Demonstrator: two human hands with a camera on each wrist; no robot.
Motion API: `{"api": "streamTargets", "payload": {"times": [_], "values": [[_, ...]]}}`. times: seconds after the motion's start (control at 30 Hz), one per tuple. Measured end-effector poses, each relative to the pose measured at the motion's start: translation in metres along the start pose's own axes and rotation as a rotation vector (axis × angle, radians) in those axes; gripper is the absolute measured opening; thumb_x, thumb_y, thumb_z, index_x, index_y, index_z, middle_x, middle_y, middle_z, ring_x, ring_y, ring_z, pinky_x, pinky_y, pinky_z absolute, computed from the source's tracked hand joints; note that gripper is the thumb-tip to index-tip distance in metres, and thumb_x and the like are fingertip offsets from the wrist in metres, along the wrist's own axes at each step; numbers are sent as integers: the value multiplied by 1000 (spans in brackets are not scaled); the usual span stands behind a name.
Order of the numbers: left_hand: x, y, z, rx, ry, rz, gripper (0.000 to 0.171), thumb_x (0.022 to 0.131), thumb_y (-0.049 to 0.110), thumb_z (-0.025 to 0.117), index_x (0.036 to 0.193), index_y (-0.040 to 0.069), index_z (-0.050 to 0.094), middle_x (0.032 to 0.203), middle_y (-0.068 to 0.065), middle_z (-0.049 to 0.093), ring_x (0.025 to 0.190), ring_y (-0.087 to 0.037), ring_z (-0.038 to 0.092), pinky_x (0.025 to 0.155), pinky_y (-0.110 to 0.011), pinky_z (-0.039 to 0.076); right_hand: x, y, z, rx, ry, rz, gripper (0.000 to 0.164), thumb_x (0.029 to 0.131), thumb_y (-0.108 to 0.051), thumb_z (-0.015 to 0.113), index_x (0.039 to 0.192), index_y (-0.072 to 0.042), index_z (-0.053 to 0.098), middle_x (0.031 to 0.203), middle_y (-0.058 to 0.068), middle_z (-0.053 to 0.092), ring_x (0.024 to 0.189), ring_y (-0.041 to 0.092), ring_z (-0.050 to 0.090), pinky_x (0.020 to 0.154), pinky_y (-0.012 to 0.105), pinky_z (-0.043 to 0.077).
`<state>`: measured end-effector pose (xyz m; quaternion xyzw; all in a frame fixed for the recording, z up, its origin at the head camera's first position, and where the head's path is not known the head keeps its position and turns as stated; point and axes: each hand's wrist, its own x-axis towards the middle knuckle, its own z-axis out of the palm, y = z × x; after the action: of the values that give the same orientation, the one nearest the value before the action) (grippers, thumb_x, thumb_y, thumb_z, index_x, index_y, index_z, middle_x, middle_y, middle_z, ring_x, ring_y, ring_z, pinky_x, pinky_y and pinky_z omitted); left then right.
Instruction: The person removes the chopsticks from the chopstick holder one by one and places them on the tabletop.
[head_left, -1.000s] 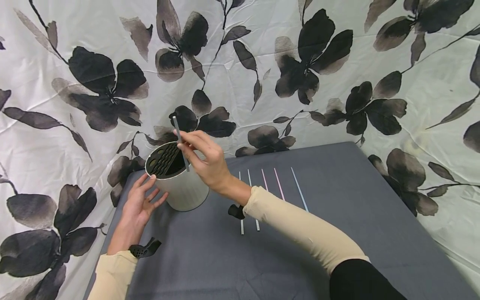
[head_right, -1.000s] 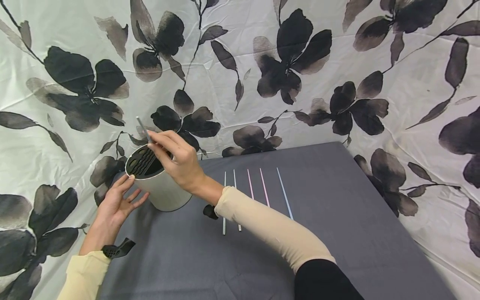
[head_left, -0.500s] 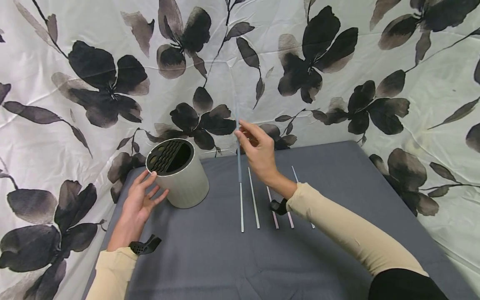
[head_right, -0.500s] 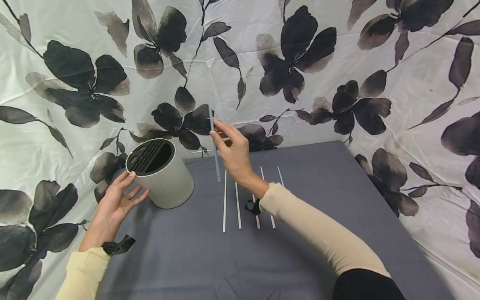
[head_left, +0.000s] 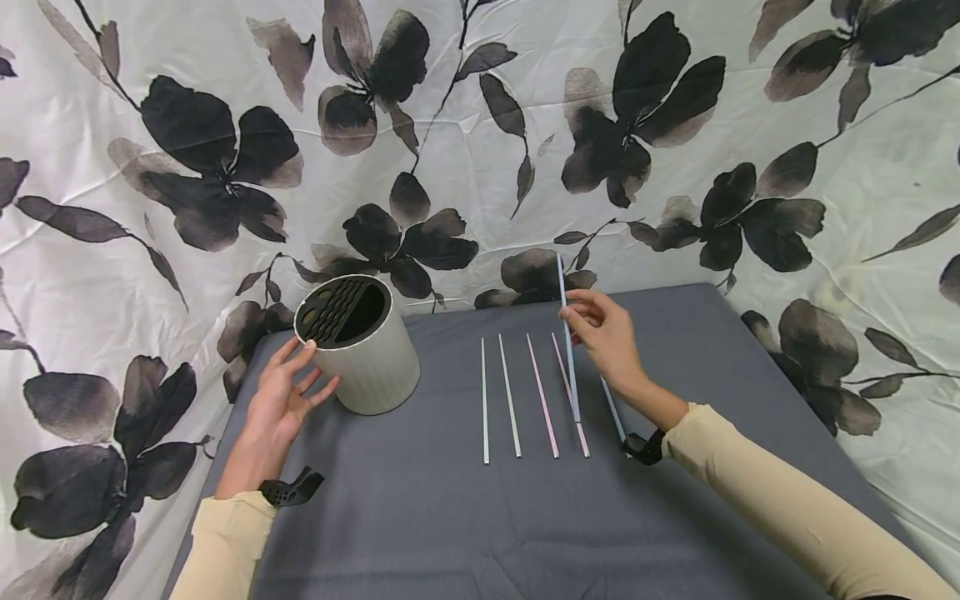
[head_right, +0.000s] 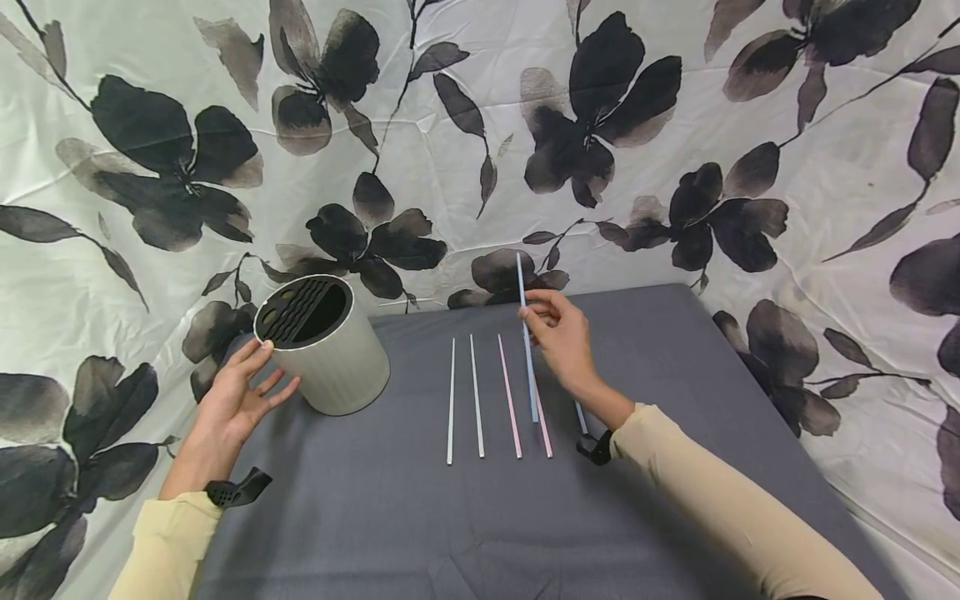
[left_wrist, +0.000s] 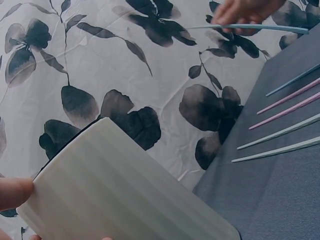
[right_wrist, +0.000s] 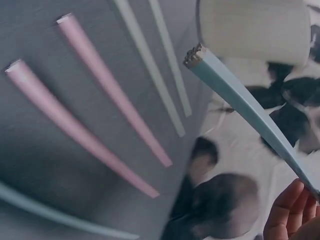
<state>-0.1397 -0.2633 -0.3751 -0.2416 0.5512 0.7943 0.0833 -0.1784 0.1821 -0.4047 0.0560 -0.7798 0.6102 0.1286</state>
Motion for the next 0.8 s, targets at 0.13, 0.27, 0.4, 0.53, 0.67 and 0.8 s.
{"api": "streamTargets", "payload": {"times": [0.13, 0.27, 0.4, 0.53, 0.67, 0.8], "values": [[0, -1, 0, 3, 4, 3, 84, 104, 37, 65, 167, 39, 11, 175, 13, 6, 161, -24, 9, 122, -40, 46, -6, 22, -19, -41, 15, 65, 36, 102, -13, 70, 136, 0, 65, 115, 31, 72, 73, 4, 67, 60, 21, 62], [0, -2, -1, 7, 2, 5, 85, 103, 37, 66, 168, 39, 10, 175, 12, 6, 161, -24, 8, 123, -41, 45, -13, 40, -34, -110, 11, 107, 34, 103, -15, 69, 133, 0, 66, 111, 28, 73, 71, 10, 67, 60, 23, 63], [-1, -3, -1, 11, 1, 5, 85, 104, 37, 65, 168, 38, 9, 175, 12, 7, 162, -24, 8, 124, -42, 43, -21, 57, -47, -194, -7, 146, 31, 103, -17, 70, 129, -1, 68, 97, 11, 76, 70, 15, 66, 59, 28, 63], [-2, -3, 0, 15, -2, 6, 85, 104, 38, 64, 168, 38, 7, 175, 12, 6, 162, -24, 8, 126, -42, 41, -28, 74, -59, -254, -15, 166, 29, 103, -18, 69, 128, -1, 68, 94, 8, 74, 69, 13, 65, 59, 34, 64], [-2, -3, 0, 16, -6, 11, 85, 104, 38, 63, 168, 38, 7, 175, 12, 3, 162, -25, 6, 126, -42, 42, -30, 92, -73, -307, -25, 172, 30, 103, -17, 69, 127, 1, 69, 97, 24, 74, 62, 9, 61, 55, 31, 60], [-2, -2, -1, 8, -4, 8, 85, 104, 38, 64, 168, 38, 9, 175, 12, 3, 162, -24, 6, 123, -41, 45, -31, 108, -85, -393, -61, 193, 30, 103, -16, 70, 126, 3, 70, 92, 25, 74, 57, 7, 59, 50, 24, 54]]}}
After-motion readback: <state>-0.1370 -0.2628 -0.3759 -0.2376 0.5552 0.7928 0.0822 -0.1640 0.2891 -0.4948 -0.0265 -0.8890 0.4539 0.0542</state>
